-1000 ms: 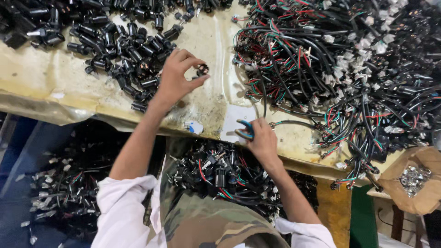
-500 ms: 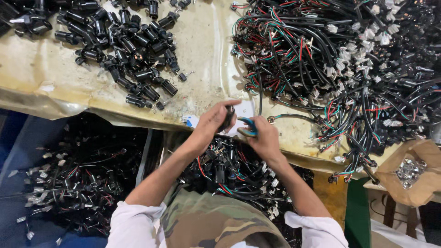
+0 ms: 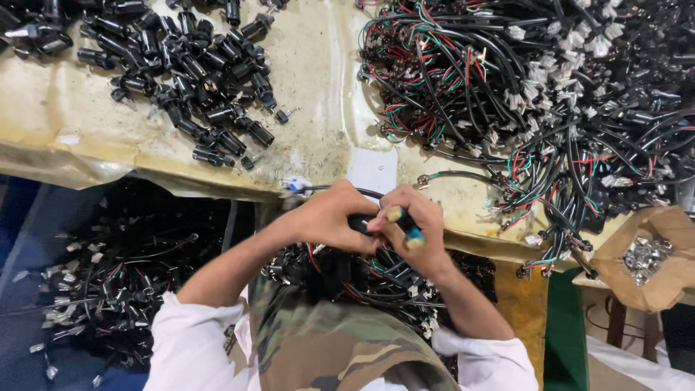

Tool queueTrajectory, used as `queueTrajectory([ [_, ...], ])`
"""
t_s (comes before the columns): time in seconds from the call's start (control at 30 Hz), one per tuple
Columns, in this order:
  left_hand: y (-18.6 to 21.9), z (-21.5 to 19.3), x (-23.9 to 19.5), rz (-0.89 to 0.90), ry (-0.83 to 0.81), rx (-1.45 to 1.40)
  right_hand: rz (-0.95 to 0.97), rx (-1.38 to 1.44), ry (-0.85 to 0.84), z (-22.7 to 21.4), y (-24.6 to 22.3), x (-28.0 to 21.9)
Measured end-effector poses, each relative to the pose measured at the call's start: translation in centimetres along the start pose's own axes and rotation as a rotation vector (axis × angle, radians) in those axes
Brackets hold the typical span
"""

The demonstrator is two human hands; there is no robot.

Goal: The person repeatedly picks up black cylindrical components and wire harnesses from a table, uses pliers to crimp or secure the wires to the components, and places the finished assemblies into a blue bin. The process is continuous and repetitive throughout the clip.

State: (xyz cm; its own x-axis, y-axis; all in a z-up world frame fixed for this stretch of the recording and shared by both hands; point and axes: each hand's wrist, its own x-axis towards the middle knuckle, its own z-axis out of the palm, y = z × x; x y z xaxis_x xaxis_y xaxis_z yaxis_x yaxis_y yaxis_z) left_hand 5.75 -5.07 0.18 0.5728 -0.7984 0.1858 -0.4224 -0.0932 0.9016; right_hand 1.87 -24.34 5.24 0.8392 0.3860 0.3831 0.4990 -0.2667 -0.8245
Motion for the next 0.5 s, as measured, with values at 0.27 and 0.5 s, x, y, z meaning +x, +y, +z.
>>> queueTrajectory([
  [0.27,1.6,8.3,-2.1,0.169,0.233,0.276,-0.062,1.35,0.13,-0.1,0.1,-7.1],
  [0.5,2.1,9.0,-1.0,0.219,0.265,0.219,0.032,1.194,0.213,1.1,1.1,-10.5],
])
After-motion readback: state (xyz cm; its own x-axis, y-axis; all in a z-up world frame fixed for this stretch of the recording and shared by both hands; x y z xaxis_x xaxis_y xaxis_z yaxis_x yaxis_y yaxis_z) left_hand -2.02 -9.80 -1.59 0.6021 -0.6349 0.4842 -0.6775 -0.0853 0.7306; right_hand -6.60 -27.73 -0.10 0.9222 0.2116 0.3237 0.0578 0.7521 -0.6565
